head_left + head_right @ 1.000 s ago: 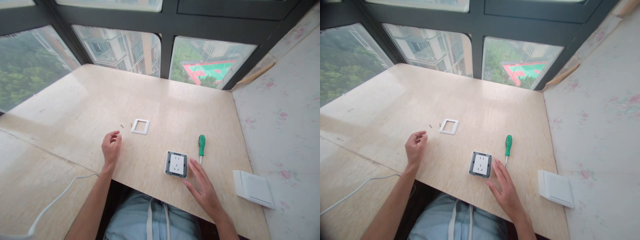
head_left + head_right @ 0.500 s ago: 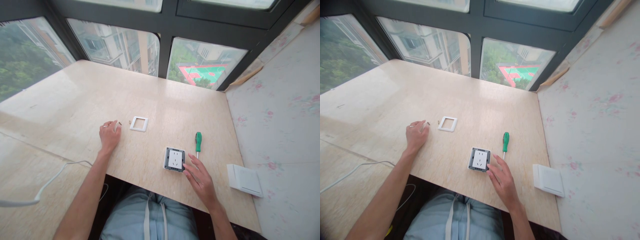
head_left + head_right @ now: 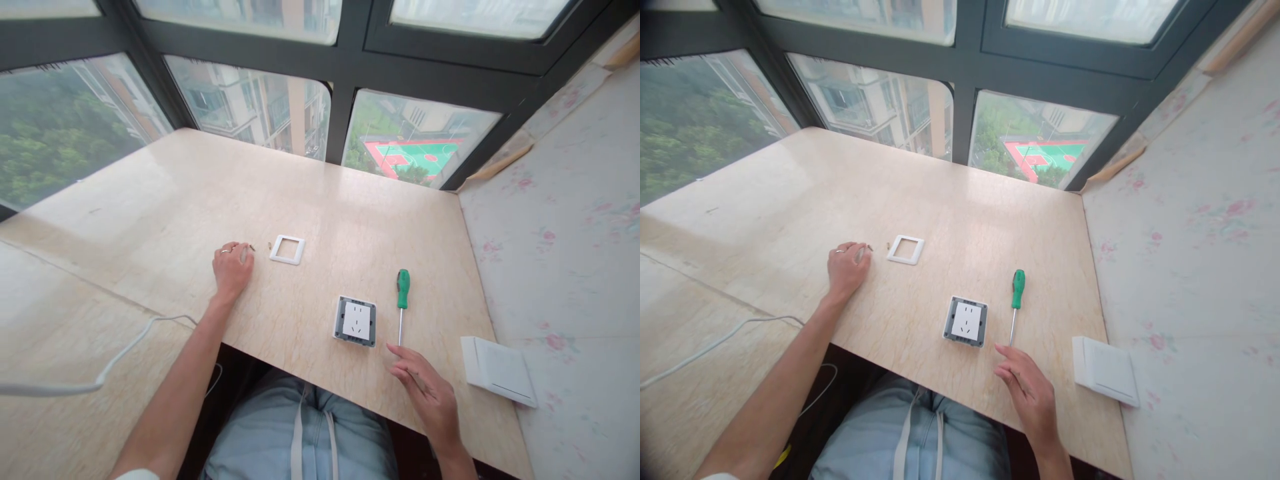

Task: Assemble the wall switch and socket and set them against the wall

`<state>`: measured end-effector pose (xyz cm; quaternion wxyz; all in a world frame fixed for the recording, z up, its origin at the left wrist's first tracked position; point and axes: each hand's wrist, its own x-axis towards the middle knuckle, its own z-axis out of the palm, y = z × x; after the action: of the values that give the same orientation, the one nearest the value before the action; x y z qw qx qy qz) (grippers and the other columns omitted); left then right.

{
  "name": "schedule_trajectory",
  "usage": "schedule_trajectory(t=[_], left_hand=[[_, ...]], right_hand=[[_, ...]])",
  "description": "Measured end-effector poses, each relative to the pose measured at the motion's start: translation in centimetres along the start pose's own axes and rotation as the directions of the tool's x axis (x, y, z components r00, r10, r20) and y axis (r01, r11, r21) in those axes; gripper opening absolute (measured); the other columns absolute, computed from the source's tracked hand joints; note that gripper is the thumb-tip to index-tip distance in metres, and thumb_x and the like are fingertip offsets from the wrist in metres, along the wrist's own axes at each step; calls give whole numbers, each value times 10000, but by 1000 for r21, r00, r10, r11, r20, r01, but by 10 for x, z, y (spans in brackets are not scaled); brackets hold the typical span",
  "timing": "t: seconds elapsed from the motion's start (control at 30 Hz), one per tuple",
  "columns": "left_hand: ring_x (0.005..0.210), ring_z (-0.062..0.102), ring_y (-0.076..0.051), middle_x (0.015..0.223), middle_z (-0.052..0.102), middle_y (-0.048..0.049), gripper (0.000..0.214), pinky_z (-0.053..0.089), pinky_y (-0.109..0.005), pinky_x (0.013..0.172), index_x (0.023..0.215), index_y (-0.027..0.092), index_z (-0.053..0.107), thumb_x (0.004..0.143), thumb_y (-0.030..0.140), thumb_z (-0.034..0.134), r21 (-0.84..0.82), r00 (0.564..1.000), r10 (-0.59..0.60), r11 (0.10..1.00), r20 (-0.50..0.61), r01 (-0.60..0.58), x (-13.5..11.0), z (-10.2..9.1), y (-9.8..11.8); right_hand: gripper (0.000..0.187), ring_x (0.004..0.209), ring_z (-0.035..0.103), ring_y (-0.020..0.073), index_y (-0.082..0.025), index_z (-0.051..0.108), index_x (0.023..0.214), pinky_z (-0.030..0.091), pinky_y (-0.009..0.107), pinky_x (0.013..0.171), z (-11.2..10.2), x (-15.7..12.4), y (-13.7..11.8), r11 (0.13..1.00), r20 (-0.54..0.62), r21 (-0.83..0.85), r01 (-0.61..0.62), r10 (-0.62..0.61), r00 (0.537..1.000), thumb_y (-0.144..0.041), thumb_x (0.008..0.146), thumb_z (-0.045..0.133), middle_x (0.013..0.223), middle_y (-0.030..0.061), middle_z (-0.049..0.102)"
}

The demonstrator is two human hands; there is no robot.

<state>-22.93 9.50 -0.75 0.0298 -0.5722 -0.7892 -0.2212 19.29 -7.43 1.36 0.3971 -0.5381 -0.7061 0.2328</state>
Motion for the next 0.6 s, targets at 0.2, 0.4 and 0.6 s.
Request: schedule_trajectory(t=[0.2,0.4,0.6], left_hand=[[1114,522,-331,1264,622,-121,406,441,-438,899,1285,205,625,932,263,434,78,997,38,996,64,-43,-4,-8,9],[1080,549,-285,1171,652,-99,297,471,-373,864,1072,203,703,947,243,436,99,968,146,981,204,-169,9,-20,6],[1003,607,-252,1037,663,-104,242,490,-324,765,987,189,653,937,207,417,162,906,178,953,384,-256,31,-31,-3]], right_hand=[[175,966,710,217,-236,731,895,570,327,881,-6,-18,13,995,-69,36,-94,96,993,-284,926,566,1039,63,755],[241,1009,690,258,-212,746,899,558,363,898,-7,-23,21,954,-119,119,-274,287,950,-395,899,589,1058,85,744],[324,984,691,273,-188,745,856,540,374,906,-6,-20,21,900,-199,204,-385,423,884,-484,860,613,1011,91,755]])
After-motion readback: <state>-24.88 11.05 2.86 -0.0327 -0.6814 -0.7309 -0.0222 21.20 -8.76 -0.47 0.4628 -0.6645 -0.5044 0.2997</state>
